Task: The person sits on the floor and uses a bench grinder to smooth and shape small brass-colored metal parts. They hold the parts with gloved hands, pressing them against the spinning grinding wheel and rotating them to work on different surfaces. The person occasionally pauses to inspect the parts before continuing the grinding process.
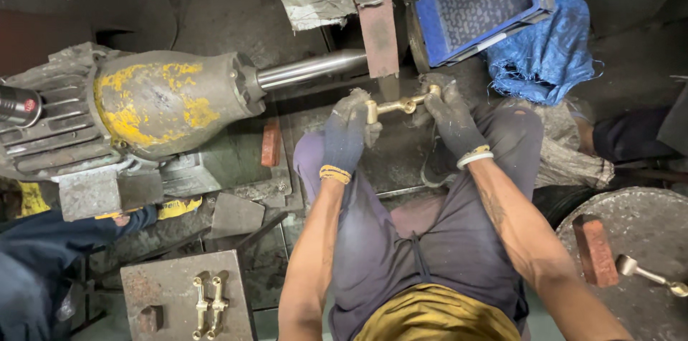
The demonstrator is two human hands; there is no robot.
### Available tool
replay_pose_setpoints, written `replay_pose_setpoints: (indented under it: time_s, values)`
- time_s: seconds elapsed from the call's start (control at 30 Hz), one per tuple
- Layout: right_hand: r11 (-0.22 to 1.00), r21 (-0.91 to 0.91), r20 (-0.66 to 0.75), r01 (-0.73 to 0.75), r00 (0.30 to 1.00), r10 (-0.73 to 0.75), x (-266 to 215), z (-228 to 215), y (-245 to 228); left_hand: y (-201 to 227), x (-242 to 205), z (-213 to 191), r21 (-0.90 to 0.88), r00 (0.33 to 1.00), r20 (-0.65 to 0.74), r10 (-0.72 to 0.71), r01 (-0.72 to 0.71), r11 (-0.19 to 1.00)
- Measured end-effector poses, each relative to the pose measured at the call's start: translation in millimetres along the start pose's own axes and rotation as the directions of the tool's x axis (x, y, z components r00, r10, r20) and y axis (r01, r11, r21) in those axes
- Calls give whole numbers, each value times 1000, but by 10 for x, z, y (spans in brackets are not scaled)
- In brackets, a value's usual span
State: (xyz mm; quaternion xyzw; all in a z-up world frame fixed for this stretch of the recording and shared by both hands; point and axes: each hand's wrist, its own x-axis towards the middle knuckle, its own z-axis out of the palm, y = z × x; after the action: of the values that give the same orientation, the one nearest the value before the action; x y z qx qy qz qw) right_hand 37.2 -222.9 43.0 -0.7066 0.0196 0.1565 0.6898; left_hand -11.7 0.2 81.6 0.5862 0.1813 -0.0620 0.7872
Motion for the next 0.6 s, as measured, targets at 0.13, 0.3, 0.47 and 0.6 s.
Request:
replay_pose_setpoints:
  time_s: [0.13, 0.3, 0.47, 0.6]
  values:
    - [994, -90, -26, 68, 997, -70, 12, -22, 75, -78, 59, 51, -116, 1000, -19, -21, 19, 993]
    - [999, -43, -11, 28, 1000, -29, 30, -103, 144, -133, 105, 124, -162, 996, -37, -87, 80, 984]
    - [1000, -29, -59, 3, 998, -4, 29, -114, 149, -115, 98, 203, -108, 991, -77, -113, 104, 989]
    - [987, 134, -18, -83, 996, 86, 48, 3, 114, -24, 14, 132, -89, 995, -80, -60, 53, 995]
